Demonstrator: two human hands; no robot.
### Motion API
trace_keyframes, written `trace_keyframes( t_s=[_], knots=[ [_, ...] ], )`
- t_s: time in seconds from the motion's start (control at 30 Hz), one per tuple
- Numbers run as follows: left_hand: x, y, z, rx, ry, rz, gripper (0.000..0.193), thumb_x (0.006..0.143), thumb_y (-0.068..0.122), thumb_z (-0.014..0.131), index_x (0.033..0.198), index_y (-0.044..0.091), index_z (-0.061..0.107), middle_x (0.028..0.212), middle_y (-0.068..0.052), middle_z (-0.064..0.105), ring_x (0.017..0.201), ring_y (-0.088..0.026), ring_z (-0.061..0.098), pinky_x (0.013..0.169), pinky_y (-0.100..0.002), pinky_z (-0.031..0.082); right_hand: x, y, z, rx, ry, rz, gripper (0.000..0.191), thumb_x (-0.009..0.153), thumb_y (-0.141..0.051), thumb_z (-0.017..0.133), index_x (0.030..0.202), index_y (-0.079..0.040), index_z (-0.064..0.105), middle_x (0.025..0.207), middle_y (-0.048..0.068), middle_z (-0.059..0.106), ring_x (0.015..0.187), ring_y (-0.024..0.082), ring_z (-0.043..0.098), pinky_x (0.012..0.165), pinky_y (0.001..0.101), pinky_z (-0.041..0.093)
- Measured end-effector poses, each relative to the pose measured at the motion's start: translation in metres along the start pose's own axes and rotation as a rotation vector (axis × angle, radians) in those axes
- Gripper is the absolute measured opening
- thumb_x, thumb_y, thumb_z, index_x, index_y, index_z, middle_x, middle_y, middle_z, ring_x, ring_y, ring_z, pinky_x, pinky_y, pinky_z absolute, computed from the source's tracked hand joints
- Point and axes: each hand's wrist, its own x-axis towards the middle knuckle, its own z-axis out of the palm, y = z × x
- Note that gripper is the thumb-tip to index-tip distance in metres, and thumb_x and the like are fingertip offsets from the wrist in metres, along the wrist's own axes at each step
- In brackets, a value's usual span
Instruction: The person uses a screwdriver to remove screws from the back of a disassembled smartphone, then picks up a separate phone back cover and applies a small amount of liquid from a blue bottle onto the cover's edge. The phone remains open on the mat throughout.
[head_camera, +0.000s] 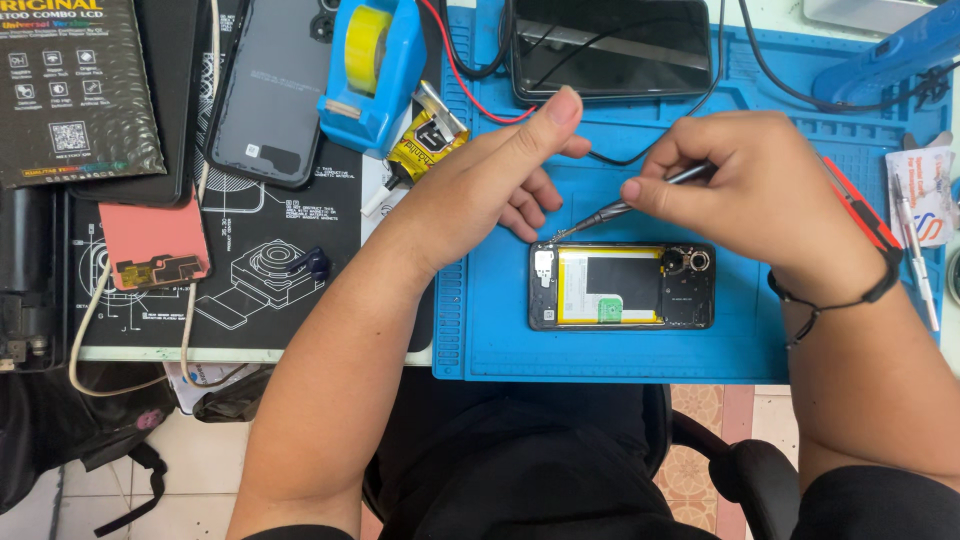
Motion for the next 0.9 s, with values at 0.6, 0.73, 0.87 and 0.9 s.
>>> trace_keyframes(
  t_s=[0.6,0.73,0.87,0.9],
  knots=[
    [-0.001,0.010,0.001,-0.197,-0.066,-0.131,0.108,0.081,0.090,0.036,0.136,0.002,0.065,0.087,-0.011,0.075,0.075,-0.016,0.072,0.067,-0.025,0.055,-0.009,-0.109,0.006,-1.148,-0.359,-0.428,0.021,0.101,-0.026,0.060,0.091,-0.009,0.064,0.085,0.007,0.060,0.076,0.024,0.067,0.059,0.0365,0.053],
    [-0.004,0.010,0.000,-0.190,-0.092,-0.022,0.110,0.083,0.091,0.036,0.132,-0.002,0.070,0.093,-0.008,0.074,0.079,-0.012,0.069,0.069,-0.023,0.053,-0.006,-0.112,0.004,-0.971,-0.079,-0.659,0.017,0.093,-0.024,0.065,0.098,-0.008,0.067,0.086,0.009,0.063,0.070,0.024,0.067,0.056,0.0352,0.053],
    [-0.006,0.012,-0.002,-0.188,-0.088,-0.107,0.110,0.080,0.095,0.035,0.130,0.002,0.068,0.080,-0.012,0.073,0.071,-0.019,0.075,0.065,-0.028,0.060,-0.006,-0.113,0.003,-0.951,-0.101,-0.675,0.026,0.079,-0.020,0.065,0.101,-0.007,0.069,0.088,0.011,0.065,0.070,0.024,0.068,0.057,0.0345,0.055],
    [-0.006,0.013,-0.002,-0.159,-0.066,-0.113,0.112,0.080,0.095,0.033,0.129,0.002,0.070,0.079,-0.012,0.072,0.071,-0.018,0.074,0.064,-0.028,0.059,-0.006,-0.114,0.003,-0.853,-0.016,-0.777,0.037,0.070,-0.016,0.066,0.106,-0.006,0.071,0.088,0.011,0.066,0.069,0.023,0.068,0.057,0.0334,0.055]
  ],
)
